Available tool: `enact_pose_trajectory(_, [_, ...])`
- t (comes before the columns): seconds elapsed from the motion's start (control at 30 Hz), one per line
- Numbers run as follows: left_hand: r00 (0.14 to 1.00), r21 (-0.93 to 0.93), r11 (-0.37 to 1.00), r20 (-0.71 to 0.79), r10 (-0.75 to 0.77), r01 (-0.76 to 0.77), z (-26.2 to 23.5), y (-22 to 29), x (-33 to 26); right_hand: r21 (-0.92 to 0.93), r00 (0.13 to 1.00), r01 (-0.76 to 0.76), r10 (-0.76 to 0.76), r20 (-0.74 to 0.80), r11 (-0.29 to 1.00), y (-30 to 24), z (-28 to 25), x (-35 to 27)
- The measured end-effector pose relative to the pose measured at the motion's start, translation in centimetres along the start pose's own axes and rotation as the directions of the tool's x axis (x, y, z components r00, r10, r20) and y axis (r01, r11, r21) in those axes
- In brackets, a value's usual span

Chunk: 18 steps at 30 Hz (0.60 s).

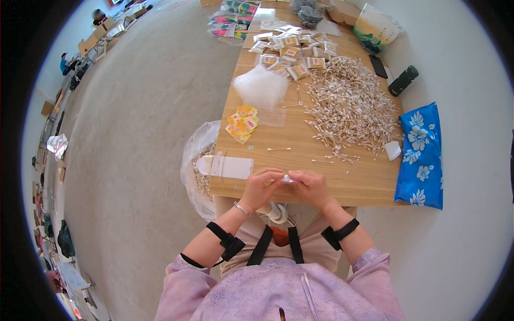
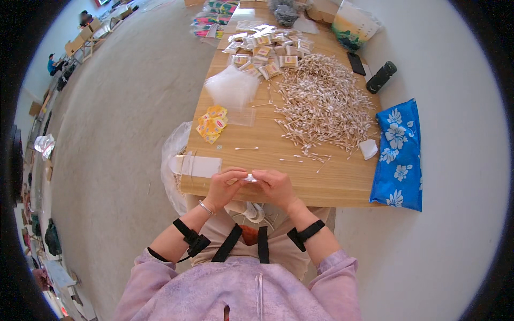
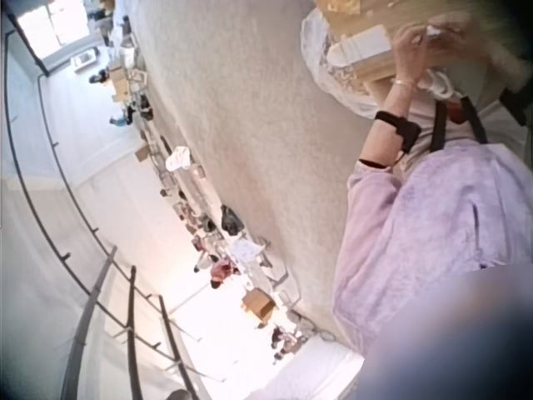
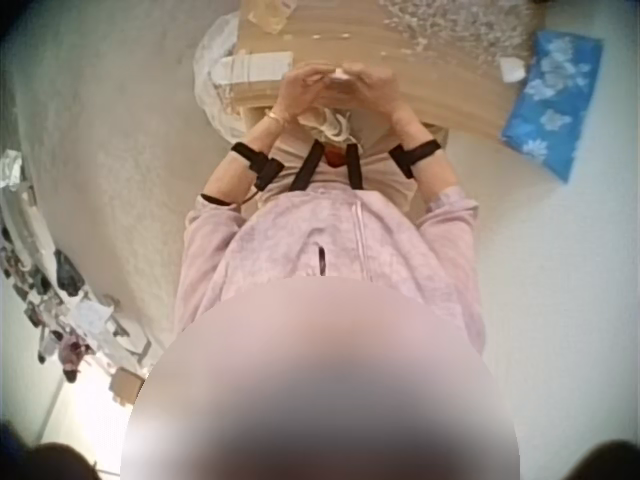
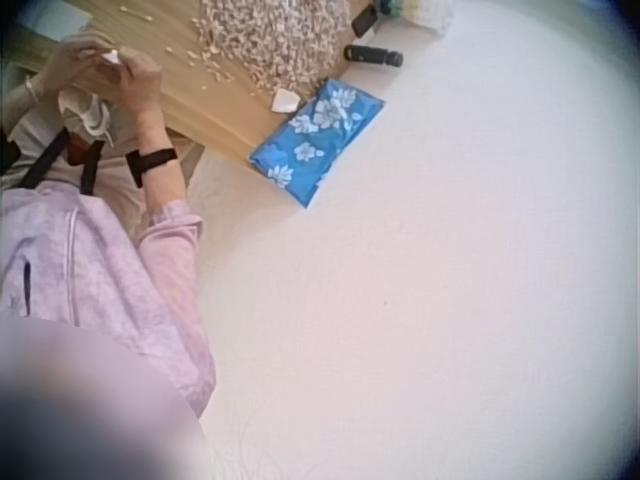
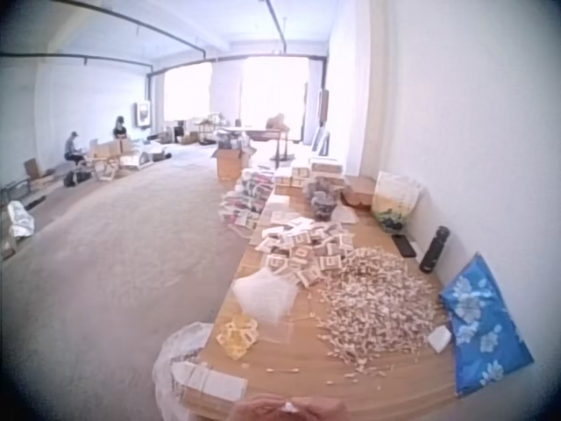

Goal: The recorder is counting and placing cotton swabs into small plastic bags.

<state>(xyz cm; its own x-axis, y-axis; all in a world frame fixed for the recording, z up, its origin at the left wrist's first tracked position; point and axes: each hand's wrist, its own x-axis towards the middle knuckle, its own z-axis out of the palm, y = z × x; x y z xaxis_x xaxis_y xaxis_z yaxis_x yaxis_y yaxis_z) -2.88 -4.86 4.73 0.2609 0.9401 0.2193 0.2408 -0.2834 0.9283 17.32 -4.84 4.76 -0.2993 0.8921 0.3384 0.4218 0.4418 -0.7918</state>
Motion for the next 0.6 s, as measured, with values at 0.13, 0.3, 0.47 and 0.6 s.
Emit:
enact_pose_trajectory(0.13, [0.945,0.373,0.877,-0.004,0.327,-0.302,-0.3,0.7,0.3,-0.362,0.969,0.240,-0.246,0.029,0.901,-1.2,-0.6,0.1])
enact_pose_trajectory(0.3, [0.840,0.633,0.618,0.101,0.532,-0.467,-0.3,1.2,-0.2,-0.606,0.906,0.376,-0.416,0.080,0.701,-2.2,-0.6,0.3])
enact_pose_trajectory(0.47, [0.862,0.583,0.684,0.058,0.503,-0.438,-0.1,1.1,-0.4,-0.668,0.888,0.388,-0.452,0.086,0.635,-1.9,-0.4,0.3])
enact_pose_trajectory(0.6, [0.960,0.293,0.936,-0.141,0.242,-0.193,0.8,1.0,-0.6,-0.358,0.977,0.206,-0.214,0.017,0.911,-1.8,-0.4,0.4])
